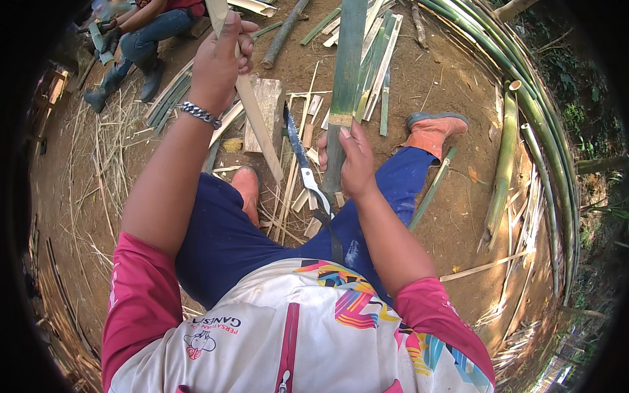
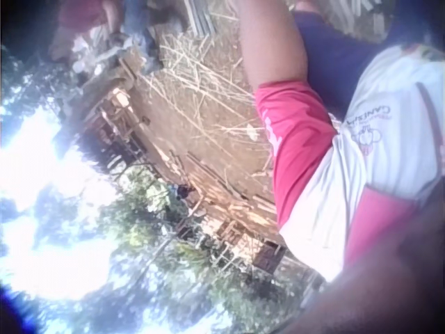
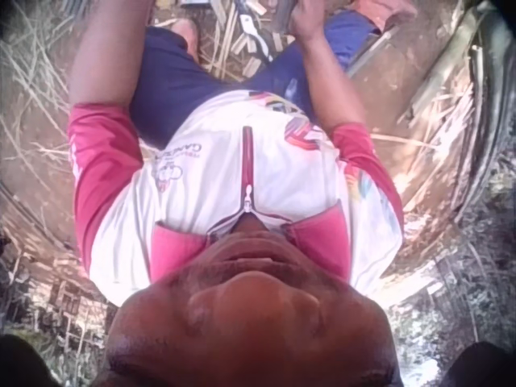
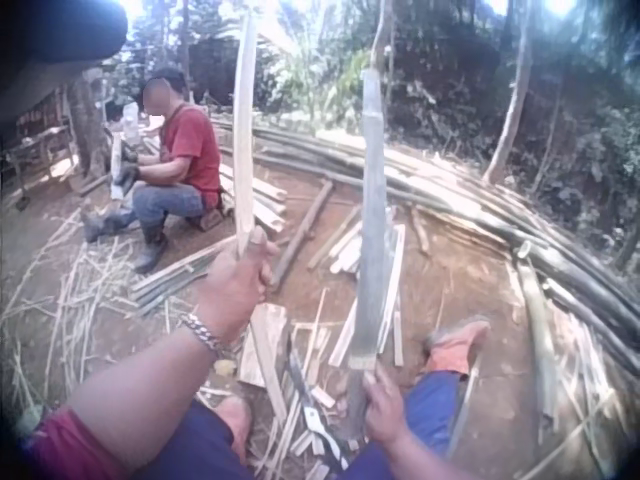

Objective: The person sits on the ground and uses a hand saw to cut bamboo poles into smaller sections. They place the bamboo on a wooden block for stability, saw through it, and then inspect the cut pieces before setting them aside. Another person is visible in the background working with similar materials.

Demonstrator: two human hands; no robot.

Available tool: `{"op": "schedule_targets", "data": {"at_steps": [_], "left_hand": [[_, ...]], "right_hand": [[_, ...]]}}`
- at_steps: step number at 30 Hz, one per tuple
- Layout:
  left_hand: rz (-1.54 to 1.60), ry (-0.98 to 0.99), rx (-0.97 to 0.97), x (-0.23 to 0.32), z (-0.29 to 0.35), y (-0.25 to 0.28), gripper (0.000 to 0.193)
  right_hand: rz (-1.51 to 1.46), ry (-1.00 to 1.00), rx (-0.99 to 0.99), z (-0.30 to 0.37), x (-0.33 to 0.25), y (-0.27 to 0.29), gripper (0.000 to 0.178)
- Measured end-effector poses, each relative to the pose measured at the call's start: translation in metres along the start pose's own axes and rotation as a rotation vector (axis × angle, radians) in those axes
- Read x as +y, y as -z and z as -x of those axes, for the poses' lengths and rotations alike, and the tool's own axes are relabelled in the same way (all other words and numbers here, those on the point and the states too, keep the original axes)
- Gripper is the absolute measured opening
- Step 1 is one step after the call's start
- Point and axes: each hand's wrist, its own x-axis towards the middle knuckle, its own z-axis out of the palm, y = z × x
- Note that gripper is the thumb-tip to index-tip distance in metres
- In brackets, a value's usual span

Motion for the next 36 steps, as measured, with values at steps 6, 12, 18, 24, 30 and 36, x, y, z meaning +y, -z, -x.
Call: {"op": "schedule_targets", "data": {"at_steps": [6, 12, 18, 24, 30, 36], "left_hand": [[-0.008, 0.039, -0.008, -0.002, 0.004, -0.005, 0.061], [0.073, 0.076, 0.016, 0.001, 0.009, -0.011, 0.079], [0.057, 0.152, 0.102, 0.004, 0.007, -0.008, 0.074], [0.048, 0.132, 0.134, 0.006, 0.006, -0.005, 0.078], [0.091, 0.191, 0.14, 0.014, 0.013, -0.001, 0.083], [0.118, 0.211, 0.183, 0.016, 0.014, 0.0, 0.084]], "right_hand": [[-0.023, 0.008, 0.043, 0.004, 0.001, -0.008, 0.026], [0.438, 0.125, 0.065, 0.018, 0.009, -0.021, 0.047], [0.816, 0.448, 0.122, 0.031, 0.028, -0.047, 0.059], [1.003, 0.55, 0.076, 0.043, 0.032, -0.064, 0.057], [0.957, 0.481, 0.04, 0.049, 0.039, -0.065, 0.057], [0.974, 0.43, 0.004, 0.052, 0.041, -0.068, 0.057]]}}
